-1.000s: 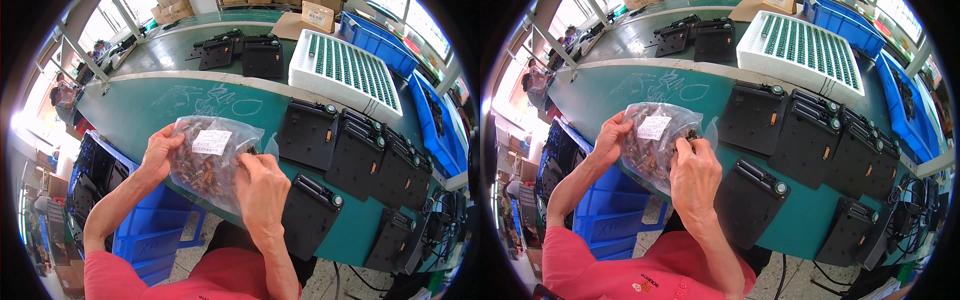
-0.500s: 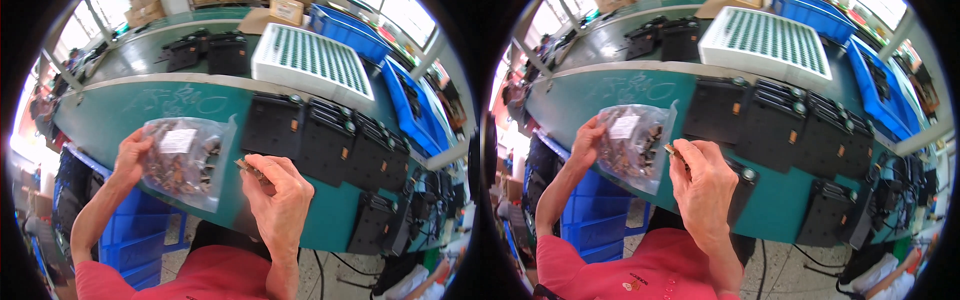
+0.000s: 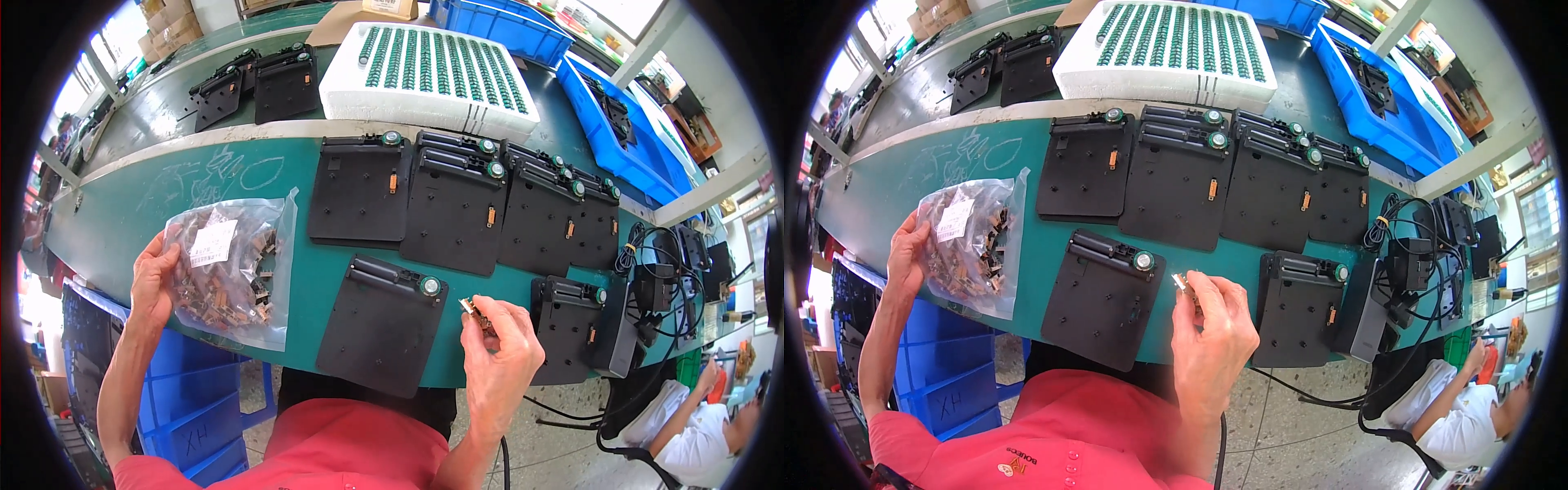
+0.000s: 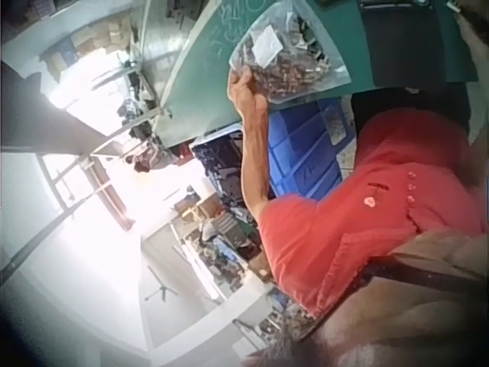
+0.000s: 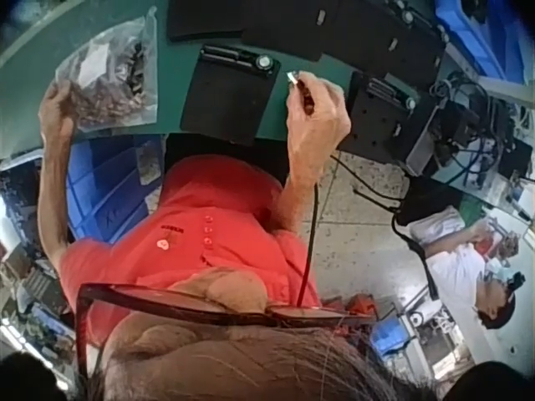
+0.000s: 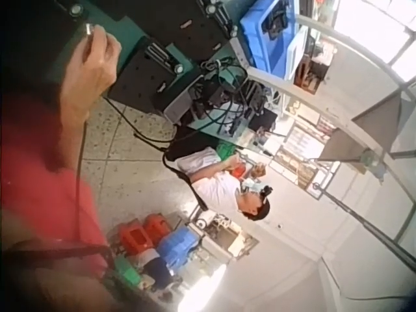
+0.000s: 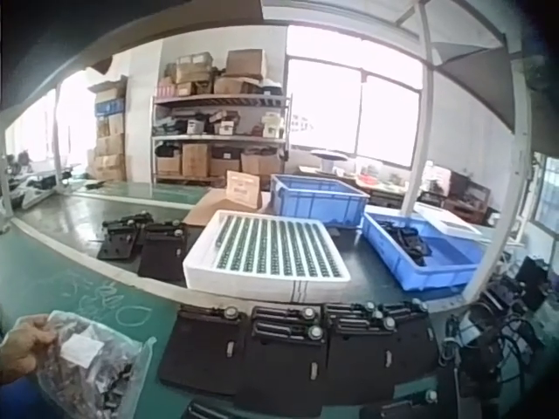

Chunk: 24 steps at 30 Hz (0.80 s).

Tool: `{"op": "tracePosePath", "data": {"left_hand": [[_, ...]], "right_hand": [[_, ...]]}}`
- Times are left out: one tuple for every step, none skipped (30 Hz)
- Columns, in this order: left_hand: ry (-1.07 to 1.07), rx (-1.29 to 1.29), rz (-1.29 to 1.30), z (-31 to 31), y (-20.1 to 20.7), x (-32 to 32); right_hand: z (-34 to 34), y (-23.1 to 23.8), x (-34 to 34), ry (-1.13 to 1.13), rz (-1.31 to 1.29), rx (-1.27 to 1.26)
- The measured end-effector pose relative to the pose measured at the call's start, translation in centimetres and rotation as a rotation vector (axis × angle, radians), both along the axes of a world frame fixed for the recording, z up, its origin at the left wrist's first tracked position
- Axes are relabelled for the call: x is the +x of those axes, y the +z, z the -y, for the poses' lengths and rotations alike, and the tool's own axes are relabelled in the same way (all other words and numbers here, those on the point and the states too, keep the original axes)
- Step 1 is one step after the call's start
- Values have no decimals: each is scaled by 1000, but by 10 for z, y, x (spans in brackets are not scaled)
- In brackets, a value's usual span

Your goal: The person assembles small components by hand, inserting green caps and copper connectors into plastic housing on a factory production line.

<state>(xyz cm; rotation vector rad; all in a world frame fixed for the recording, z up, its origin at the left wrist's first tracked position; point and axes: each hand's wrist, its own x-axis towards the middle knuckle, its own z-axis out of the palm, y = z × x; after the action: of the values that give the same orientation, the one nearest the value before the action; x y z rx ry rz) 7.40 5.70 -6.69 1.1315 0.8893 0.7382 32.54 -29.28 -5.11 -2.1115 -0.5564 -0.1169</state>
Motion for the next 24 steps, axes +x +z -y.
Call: {"op": "tracePosePath", "data": {"left_hand": [[19,45,-38,1,0,0],[37,91,-76,2,0,-1],[38,91,-79,5,3,-1],[44,210,-135,9,7,0],[51,328,-191,14,13,1],[55,330,-195,22,20,4],[95,566,-325,33,26,14],[135,804,-453,44,31,23],[129,803,-450,56,37,31],[45,956,-450,68,43,36],[-42,1107,-445,80,50,41],[-174,1337,-491,93,57,47],[-365,1386,-427,104,62,53],[-559,1427,-355,114,64,62],[-725,1518,-279,123,68,73],[-892,1599,-193,130,68,84],[-984,1671,-208,142,66,92],[-1044,1686,-145,152,60,102],[-1088,1695,-92,161,54,106],[-1094,1751,-94,169,49,108],[-1103,1808,-89,174,44,111],[-1067,1882,-62,178,41,116],[-1065,1883,-67,182,35,118],[-1003,1872,-55,186,28,119]], "right_hand": [[1,-1,0,-2,-2,-2],[1,-2,0,0,40,-52],[1,-2,0,4,80,-101],[1,-3,1,5,78,-100],[0,-4,1,-1,99,-135],[-1,-5,1,-4,120,-169],[-1,-4,1,-9,120,-173],[-2,-3,1,-15,121,-190],[-1,-3,2,-24,121,-205],[0,-3,2,-24,121,-208],[1,-3,2,-23,138,-195],[3,-3,2,-21,154,-179],[3,-3,2,-18,155,-182],[4,-1,2,-29,154,-158],[5,0,2,-36,147,-127],[6,0,2,-33,147,-127],[7,-1,3,-42,151,-110],[10,-2,4,-59,156,-93],[10,-1,3,-51,157,-88],[11,1,2,-54,152,-69],[12,2,1,-63,149,-53],[12,2,-1,-60,149,-51],[13,1,-2,-24,149,-36],[13,1,-3,12,150,-22]]}}
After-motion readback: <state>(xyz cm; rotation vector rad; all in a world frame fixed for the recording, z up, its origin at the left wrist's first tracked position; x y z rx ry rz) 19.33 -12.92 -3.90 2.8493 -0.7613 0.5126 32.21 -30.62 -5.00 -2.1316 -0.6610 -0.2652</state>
